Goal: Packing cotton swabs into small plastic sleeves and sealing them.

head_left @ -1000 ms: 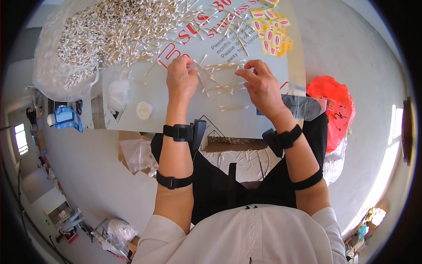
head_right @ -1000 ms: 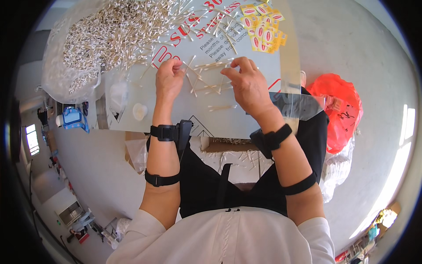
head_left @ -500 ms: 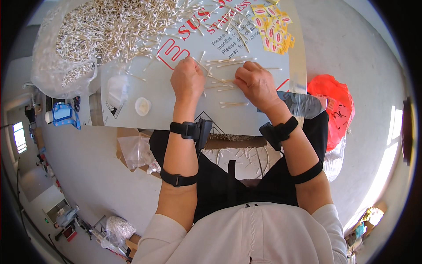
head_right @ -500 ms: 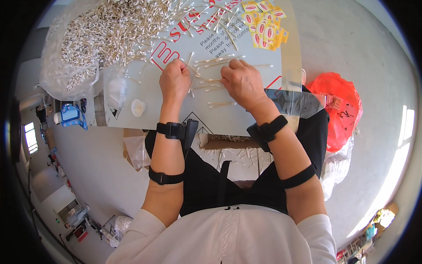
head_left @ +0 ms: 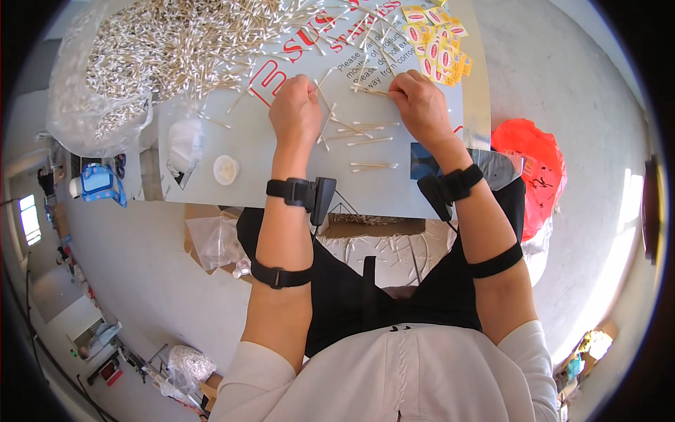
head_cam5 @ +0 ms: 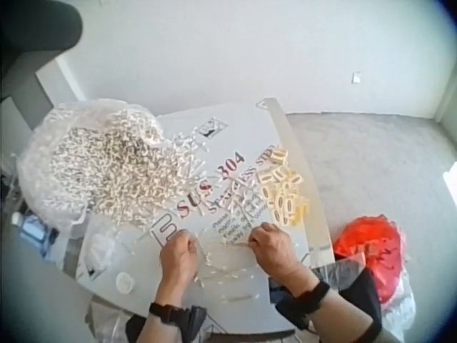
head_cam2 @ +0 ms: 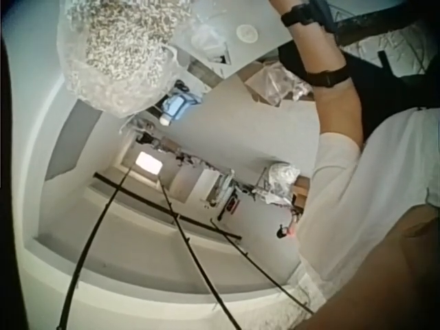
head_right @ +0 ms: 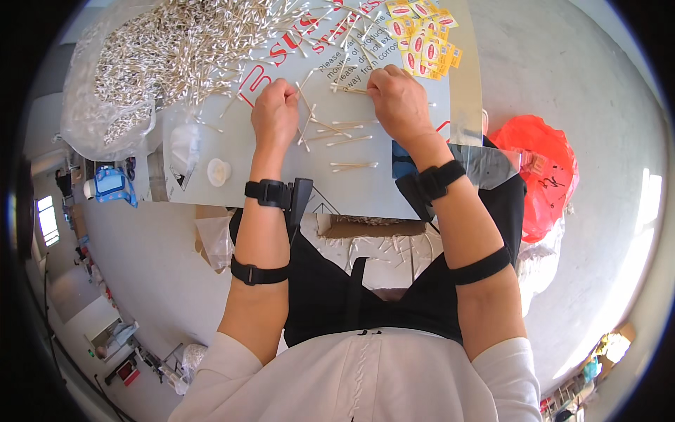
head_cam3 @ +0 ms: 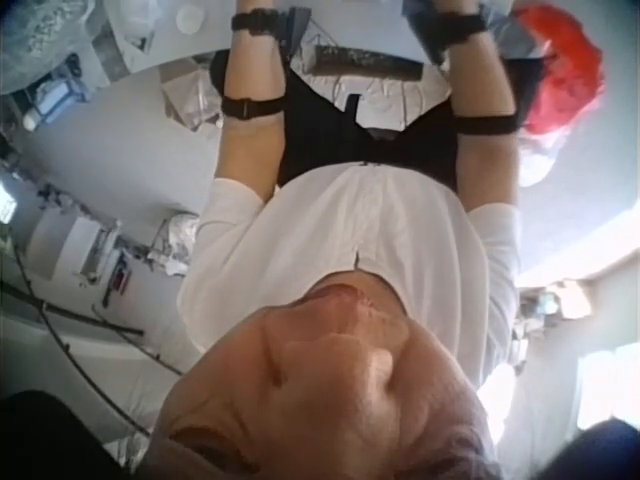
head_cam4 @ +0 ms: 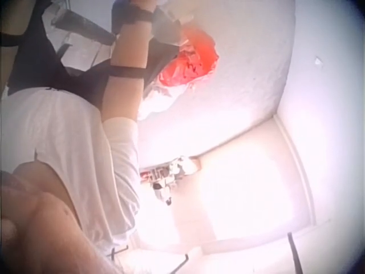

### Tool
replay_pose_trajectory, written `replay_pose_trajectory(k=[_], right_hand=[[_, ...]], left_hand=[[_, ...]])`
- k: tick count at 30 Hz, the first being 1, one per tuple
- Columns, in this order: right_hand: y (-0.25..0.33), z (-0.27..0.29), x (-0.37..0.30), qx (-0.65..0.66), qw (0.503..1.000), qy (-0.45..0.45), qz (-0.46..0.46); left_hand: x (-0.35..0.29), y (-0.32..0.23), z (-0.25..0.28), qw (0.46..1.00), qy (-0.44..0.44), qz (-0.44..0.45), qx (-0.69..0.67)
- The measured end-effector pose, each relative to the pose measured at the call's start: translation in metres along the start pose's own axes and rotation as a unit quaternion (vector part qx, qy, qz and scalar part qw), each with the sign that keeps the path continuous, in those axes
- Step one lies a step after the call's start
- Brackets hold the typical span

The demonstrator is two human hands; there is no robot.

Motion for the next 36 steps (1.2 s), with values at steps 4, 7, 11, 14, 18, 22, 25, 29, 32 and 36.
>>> replay_pose_trajectory(k=[4,7,11,14,18,22,25,29,32,36], right_hand=[[0.006,0.004,-0.010,0.029,0.999,0.015,0.019],[0.015,0.001,-0.013,0.051,0.996,0.064,0.042],[-0.001,0.007,-0.002,0.131,0.990,-0.038,-0.018],[-0.002,0.010,0.006,0.085,0.996,-0.042,-0.006],[0.002,0.002,0.013,-0.011,0.999,-0.022,0.048],[-0.002,-0.005,0.017,-0.026,1.000,0.000,0.005],[0.000,-0.004,0.013,-0.037,0.999,-0.005,0.012],[0.001,-0.003,0.005,-0.044,0.999,-0.001,0.008],[0.008,-0.002,-0.002,-0.021,1.000,-0.004,0.021],[0.020,-0.004,-0.010,-0.007,0.998,-0.014,0.060]], left_hand=[[0.013,-0.003,-0.002,1.000,-0.017,-0.010,0.000],[0.015,-0.011,-0.006,0.999,0.014,-0.034,-0.021],[0.003,-0.008,-0.002,0.996,0.002,-0.059,-0.070],[-0.022,0.009,0.008,0.995,-0.009,0.036,-0.097],[-0.052,0.010,0.012,0.996,-0.017,0.063,-0.054],[-0.055,0.002,0.009,1.000,0.000,0.010,-0.004],[-0.051,0.011,0.004,0.998,0.011,0.036,-0.052],[-0.030,0.017,0.004,0.994,-0.010,0.088,-0.056],[-0.007,0.016,0.001,0.994,-0.023,0.108,-0.009],[0.004,-0.012,-0.006,0.999,-0.003,-0.036,-0.033]])
Point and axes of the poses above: each hand's wrist, its own x-axis towards the middle knuckle, its own z-axis out of the back of the hand, y = z × x, the point moved 6 cm from there along x, towards the middle knuckle, and after that the axes turned 8 degrees about x, right-handed, at the moved point
